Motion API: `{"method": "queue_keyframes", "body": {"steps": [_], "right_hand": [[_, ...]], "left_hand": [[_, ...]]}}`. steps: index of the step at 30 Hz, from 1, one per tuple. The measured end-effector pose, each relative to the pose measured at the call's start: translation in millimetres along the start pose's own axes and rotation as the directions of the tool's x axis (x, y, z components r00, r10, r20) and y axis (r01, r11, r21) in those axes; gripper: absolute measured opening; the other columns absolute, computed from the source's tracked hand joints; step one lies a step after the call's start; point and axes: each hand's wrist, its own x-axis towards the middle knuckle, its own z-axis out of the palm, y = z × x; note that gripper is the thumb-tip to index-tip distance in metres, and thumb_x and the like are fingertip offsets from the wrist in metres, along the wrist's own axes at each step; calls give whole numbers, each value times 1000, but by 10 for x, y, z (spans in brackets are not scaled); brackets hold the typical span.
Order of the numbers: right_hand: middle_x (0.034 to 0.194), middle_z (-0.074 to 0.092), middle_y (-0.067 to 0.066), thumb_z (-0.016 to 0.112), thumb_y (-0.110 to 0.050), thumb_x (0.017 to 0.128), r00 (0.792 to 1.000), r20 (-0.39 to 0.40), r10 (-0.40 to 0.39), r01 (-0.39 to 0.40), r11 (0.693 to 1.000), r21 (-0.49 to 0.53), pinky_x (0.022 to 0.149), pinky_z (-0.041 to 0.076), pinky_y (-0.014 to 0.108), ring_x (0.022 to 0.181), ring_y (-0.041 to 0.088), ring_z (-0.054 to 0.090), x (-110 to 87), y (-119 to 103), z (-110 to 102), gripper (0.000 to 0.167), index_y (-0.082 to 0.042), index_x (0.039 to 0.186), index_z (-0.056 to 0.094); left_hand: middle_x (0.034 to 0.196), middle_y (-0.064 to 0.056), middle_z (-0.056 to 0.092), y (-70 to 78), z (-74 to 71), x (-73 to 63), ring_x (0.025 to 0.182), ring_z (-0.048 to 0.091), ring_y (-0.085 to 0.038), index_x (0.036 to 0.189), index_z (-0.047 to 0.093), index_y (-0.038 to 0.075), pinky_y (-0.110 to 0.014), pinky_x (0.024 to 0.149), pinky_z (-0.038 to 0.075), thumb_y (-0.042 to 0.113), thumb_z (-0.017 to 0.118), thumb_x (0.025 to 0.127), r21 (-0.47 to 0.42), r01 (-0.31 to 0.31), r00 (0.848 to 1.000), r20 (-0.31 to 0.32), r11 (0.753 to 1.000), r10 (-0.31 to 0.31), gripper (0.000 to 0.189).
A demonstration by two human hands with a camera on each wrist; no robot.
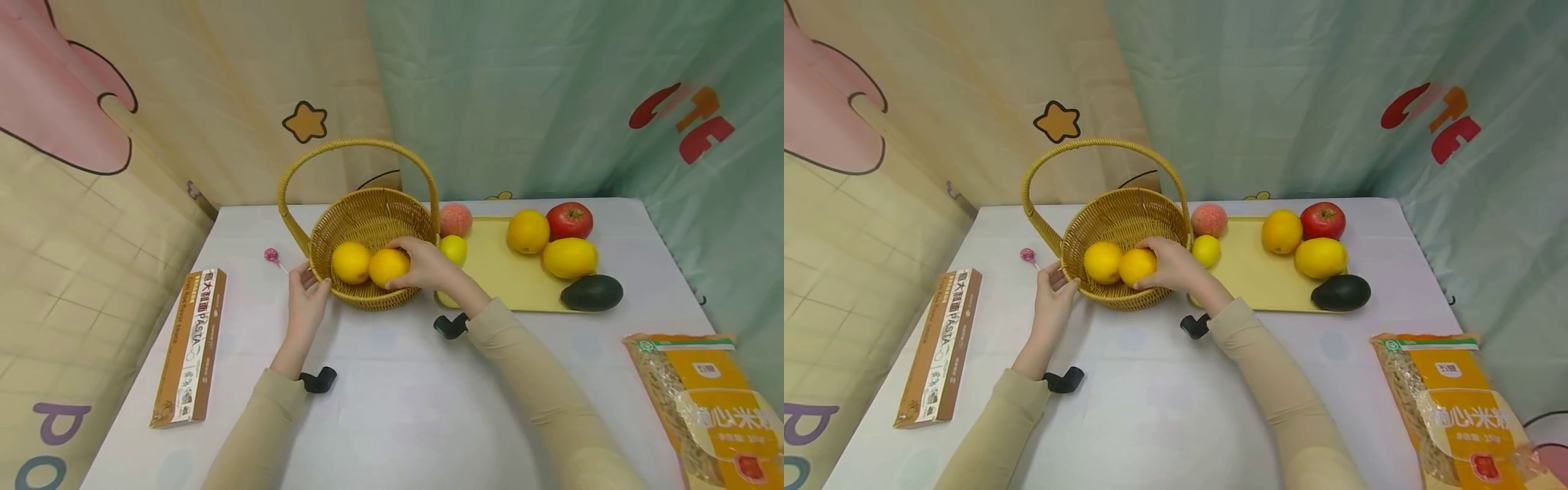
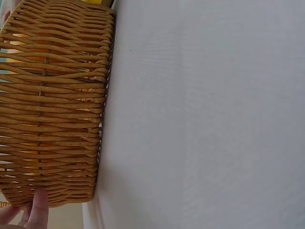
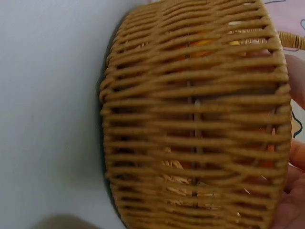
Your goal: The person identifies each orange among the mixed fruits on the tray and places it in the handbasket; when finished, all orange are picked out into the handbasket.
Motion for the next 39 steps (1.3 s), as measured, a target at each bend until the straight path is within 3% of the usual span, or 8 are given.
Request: {"method": "queue_keyframes", "body": {"steps": [12, 18, 26, 34, 39], "right_hand": [[137, 57, 9, 84, -35, 77, 998, 5, 64, -64, 998, -2, 109, 44, 41, 124, 26, 53, 178, -159, 148, 76, -7, 139, 50], [137, 56, 10, 82, -37, 78, 997, 38, 71, -68, 996, -53, 110, 43, 40, 124, 27, 53, 195, -181, 150, 74, -6, 138, 50], [144, 51, 10, 80, -42, 80, 993, 70, 96, -94, 995, -34, 116, 37, 43, 135, 28, 45, 144, -184, 150, 77, -9, 142, 48], [137, 57, 8, 74, -44, 85, 999, -32, 5, -4, 999, 39, 112, 41, 39, 128, 25, 51, 90, -149, 130, 66, -10, 138, 55], [136, 58, 7, 72, -41, 88, 993, -118, -8, 19, 996, 92, 110, 43, 42, 127, 25, 52, -37, -145, 65, 56, -12, 134, 58]], "left_hand": [[147, -24, 36, -11, -18, 11, 135, 40, -34, 149, 25, -2, -44, 112, 43, 8, 53, 97, 0, -33, 999, 13, 999, 33, 60], [148, -22, 35, 15, -14, 0, 136, 40, -33, 150, 24, 1, -43, 111, 43, 11, 54, 97, 20, -19, 1000, 11, 1000, 18, 62], [149, -22, 34, -10, 2, -14, 135, 40, -32, 150, 23, 1, -43, 109, 45, 11, 54, 97, 3, -3, 1000, 11, 1000, 3, 62], [148, -22, 36, -64, 5, -27, 135, 40, -31, 149, 26, 0, -43, 111, 43, 12, 53, 98, 8, -35, 999, -25, 999, 35, 60], [145, -23, 37, -73, 30, -30, 133, 41, -32, 148, 27, -2, -44, 111, 42, 10, 54, 96, 5, -70, 997, -37, 998, 70, 60]]}}
